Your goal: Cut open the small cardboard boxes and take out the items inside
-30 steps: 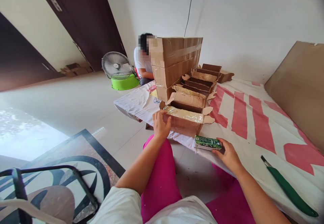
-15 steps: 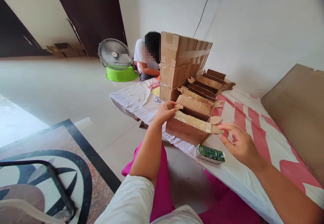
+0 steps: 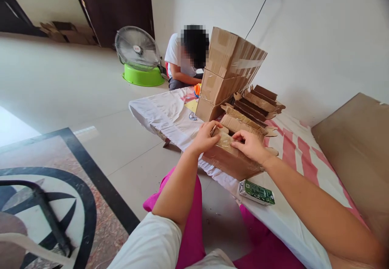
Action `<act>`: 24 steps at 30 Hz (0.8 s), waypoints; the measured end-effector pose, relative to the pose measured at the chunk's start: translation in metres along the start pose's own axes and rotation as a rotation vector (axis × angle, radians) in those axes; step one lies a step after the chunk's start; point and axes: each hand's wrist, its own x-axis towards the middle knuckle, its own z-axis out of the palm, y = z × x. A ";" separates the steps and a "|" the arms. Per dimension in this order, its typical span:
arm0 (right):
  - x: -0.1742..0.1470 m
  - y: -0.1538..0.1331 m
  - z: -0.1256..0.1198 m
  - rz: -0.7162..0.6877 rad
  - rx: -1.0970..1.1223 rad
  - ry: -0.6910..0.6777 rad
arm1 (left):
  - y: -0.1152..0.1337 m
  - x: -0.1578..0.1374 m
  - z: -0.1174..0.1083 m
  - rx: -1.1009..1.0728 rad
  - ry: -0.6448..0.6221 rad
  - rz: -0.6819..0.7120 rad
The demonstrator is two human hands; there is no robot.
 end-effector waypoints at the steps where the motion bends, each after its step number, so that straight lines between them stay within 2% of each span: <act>1: -0.002 0.000 0.000 -0.022 0.006 0.018 | -0.001 0.000 0.000 -0.041 0.010 -0.007; 3: -0.005 -0.002 -0.001 -0.096 0.004 0.027 | -0.003 0.001 0.003 -0.134 0.023 -0.033; 6: -0.002 -0.008 -0.007 -0.295 -0.093 -0.005 | -0.004 0.004 0.008 -0.267 0.037 -0.054; 9: 0.010 -0.019 -0.019 -0.431 -0.275 -0.122 | -0.003 0.006 0.014 -0.376 0.049 -0.027; 12: 0.021 -0.031 -0.033 -0.454 -0.423 -0.282 | -0.001 0.006 0.016 -0.427 0.030 -0.009; 15: 0.024 -0.041 -0.045 -0.464 -0.481 -0.367 | 0.002 0.005 0.017 -0.465 -0.010 0.006; 20: 0.013 -0.044 -0.055 -0.482 -0.488 -0.337 | 0.010 0.000 0.031 -0.518 0.001 0.017; 24: 0.000 -0.036 -0.061 -0.507 -0.599 -0.307 | 0.020 -0.003 0.048 -0.538 0.024 0.049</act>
